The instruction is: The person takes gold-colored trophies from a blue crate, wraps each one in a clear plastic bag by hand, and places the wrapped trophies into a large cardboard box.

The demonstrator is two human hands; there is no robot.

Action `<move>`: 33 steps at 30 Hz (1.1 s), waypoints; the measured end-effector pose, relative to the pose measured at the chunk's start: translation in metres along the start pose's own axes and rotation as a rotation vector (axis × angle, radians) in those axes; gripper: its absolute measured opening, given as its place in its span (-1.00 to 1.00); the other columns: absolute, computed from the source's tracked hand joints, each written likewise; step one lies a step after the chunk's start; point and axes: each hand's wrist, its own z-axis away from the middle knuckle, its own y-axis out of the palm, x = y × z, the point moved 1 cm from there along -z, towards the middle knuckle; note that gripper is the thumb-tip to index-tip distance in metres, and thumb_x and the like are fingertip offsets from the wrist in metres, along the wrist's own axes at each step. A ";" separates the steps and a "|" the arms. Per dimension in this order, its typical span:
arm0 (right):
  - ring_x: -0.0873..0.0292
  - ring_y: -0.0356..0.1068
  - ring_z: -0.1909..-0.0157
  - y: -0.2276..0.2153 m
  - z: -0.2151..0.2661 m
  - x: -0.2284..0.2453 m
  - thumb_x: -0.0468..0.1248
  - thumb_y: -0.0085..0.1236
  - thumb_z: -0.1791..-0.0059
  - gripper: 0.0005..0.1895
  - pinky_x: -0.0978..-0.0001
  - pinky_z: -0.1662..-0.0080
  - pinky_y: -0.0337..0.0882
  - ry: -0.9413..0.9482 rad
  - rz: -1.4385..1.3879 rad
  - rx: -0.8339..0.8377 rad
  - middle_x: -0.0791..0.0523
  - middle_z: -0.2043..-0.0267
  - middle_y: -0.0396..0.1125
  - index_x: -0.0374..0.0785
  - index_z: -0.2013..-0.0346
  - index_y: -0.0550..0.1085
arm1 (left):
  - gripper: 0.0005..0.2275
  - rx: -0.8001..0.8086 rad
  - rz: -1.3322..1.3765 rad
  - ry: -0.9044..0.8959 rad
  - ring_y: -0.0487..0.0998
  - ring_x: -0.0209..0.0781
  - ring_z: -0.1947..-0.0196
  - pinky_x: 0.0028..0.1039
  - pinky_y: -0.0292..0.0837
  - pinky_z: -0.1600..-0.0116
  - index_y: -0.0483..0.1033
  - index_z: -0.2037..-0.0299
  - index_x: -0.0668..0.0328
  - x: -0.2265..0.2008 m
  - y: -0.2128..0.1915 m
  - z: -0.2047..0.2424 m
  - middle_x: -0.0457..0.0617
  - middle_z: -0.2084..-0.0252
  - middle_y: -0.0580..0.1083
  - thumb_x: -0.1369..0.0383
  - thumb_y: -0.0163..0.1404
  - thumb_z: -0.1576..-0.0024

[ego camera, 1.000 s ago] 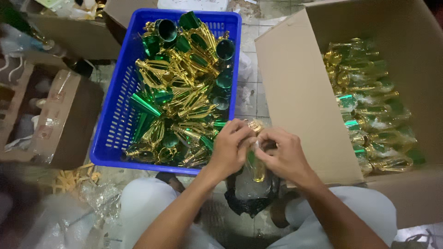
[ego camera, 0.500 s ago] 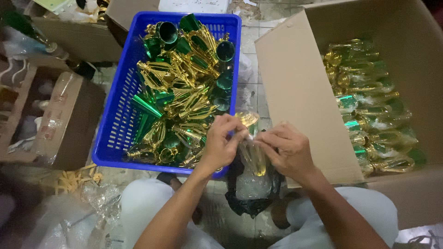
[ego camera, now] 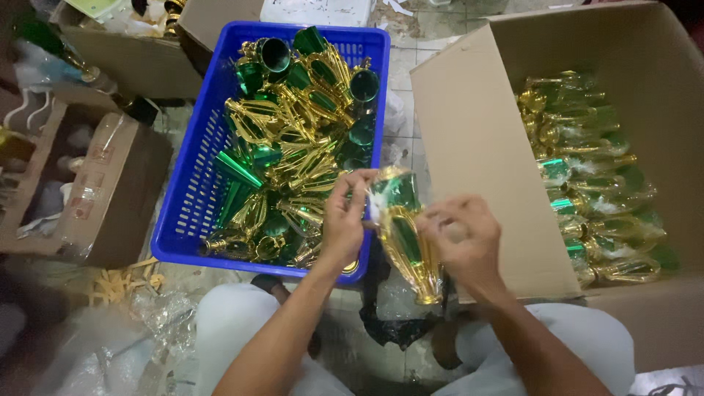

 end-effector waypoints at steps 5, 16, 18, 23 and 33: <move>-0.26 0.17 -0.51 -0.005 -0.021 0.059 0.04 0.63 0.28 0.35 -0.24 -0.40 0.35 0.637 -0.315 0.248 -0.21 -0.48 0.08 -0.26 -0.55 -0.06 | -0.85 -0.024 0.249 0.058 0.62 -0.14 0.01 -0.34 0.57 -0.04 0.42 0.19 -0.05 0.010 0.000 -0.002 -0.03 -0.14 0.60 0.28 -0.08 -0.46; 0.00 0.58 0.12 -0.044 0.007 -0.020 -0.38 0.76 0.40 -0.24 -0.06 0.05 0.64 0.612 -0.445 0.182 -0.16 0.13 0.62 -0.47 -0.06 0.65 | -0.82 -0.074 -0.620 0.499 0.71 -0.02 0.11 -0.21 0.59 -0.07 0.60 0.11 -0.03 0.030 0.008 -0.014 -0.07 0.19 0.63 0.14 0.04 -0.40; 0.01 0.55 0.03 -0.077 0.016 -0.039 -0.34 0.73 0.41 -0.02 -0.08 0.00 0.63 0.575 -0.336 0.103 -0.18 -0.02 0.56 -0.39 -0.29 0.55 | -0.53 -0.053 -1.061 0.350 0.59 0.47 -0.10 0.16 0.55 -0.15 0.49 -0.21 0.10 0.036 0.008 -0.025 0.24 -0.10 0.44 0.01 0.24 -0.24; 0.11 0.27 -0.38 -0.190 -0.024 -0.028 -0.23 0.15 -0.02 -0.11 0.27 -0.35 0.27 0.446 -0.026 -0.215 0.05 -0.44 0.22 -0.07 -0.66 0.12 | -0.24 0.027 -1.222 -0.052 0.34 0.65 -0.31 0.42 0.35 -0.23 0.01 -0.60 -0.03 0.103 0.008 -0.052 0.47 -0.43 0.16 -0.15 0.00 -0.28; -0.21 0.44 -0.32 -0.293 -0.087 -0.254 -0.15 0.54 0.11 -0.17 -0.07 -0.30 0.47 0.347 0.395 -0.130 -0.17 -0.34 0.41 -0.39 -0.39 0.45 | -0.37 -0.103 -1.459 -0.111 0.77 0.36 0.23 0.23 0.69 0.29 0.00 -0.61 -0.48 0.146 0.001 -0.060 -0.05 -0.44 0.45 -0.12 -0.19 -0.29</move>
